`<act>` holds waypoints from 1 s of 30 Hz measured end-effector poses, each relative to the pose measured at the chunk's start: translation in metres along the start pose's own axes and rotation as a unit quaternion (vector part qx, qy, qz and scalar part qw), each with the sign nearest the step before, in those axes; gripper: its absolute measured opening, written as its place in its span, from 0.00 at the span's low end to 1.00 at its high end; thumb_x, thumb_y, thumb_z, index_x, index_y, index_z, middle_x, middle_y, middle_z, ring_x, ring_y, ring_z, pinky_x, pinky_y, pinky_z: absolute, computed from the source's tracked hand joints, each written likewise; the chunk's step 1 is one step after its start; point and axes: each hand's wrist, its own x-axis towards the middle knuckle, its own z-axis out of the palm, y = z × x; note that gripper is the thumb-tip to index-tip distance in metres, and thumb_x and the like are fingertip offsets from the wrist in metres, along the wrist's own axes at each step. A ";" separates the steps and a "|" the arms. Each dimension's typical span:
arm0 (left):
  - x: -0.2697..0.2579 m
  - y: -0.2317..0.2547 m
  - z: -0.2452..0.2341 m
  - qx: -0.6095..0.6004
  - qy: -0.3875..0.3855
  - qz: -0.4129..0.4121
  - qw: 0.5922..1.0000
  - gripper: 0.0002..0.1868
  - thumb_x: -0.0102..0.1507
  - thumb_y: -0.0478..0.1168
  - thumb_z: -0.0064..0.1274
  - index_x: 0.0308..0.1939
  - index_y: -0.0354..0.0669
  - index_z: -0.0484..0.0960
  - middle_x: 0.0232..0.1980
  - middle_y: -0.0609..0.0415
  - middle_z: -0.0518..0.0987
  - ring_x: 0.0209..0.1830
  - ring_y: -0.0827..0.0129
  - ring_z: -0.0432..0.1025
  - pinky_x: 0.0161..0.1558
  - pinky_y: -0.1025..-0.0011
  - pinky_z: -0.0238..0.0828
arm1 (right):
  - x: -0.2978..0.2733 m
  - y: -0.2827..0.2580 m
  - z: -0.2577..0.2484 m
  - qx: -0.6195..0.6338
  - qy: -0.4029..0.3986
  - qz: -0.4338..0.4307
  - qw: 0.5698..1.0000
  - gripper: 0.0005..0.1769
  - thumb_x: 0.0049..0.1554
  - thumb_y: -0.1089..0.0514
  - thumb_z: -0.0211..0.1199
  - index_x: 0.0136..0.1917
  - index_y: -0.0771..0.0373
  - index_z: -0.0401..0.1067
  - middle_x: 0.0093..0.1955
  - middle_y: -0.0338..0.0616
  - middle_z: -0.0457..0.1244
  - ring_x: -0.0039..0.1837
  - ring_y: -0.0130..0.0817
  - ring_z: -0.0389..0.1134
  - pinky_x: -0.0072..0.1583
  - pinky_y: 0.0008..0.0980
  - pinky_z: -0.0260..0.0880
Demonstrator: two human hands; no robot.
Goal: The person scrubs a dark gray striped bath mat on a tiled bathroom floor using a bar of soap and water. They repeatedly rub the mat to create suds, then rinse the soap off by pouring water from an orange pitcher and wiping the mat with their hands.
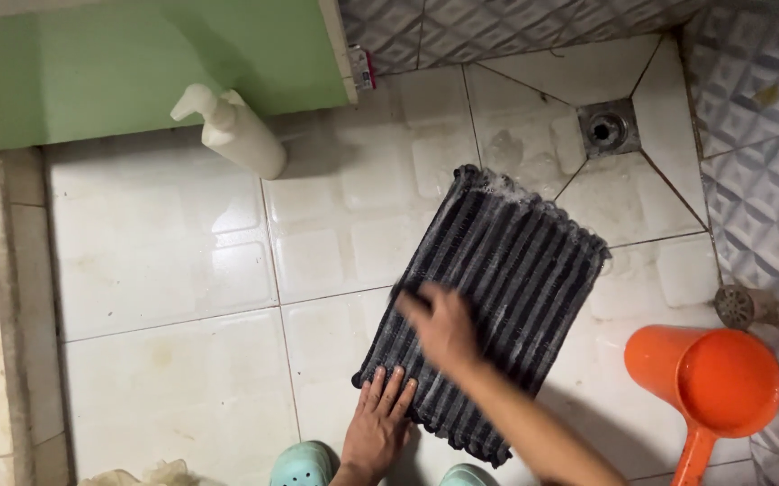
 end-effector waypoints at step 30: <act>-0.001 0.006 -0.009 0.013 -0.060 -0.037 0.997 0.38 0.68 0.51 0.46 0.79 0.54 0.49 0.83 0.51 0.43 0.82 0.51 0.34 0.77 0.52 0.29 | 0.106 -0.036 -0.093 -0.218 0.330 -0.314 0.863 0.22 0.61 0.60 0.63 0.68 0.50 0.74 0.68 0.53 0.60 0.69 0.55 0.58 0.71 0.51 0.58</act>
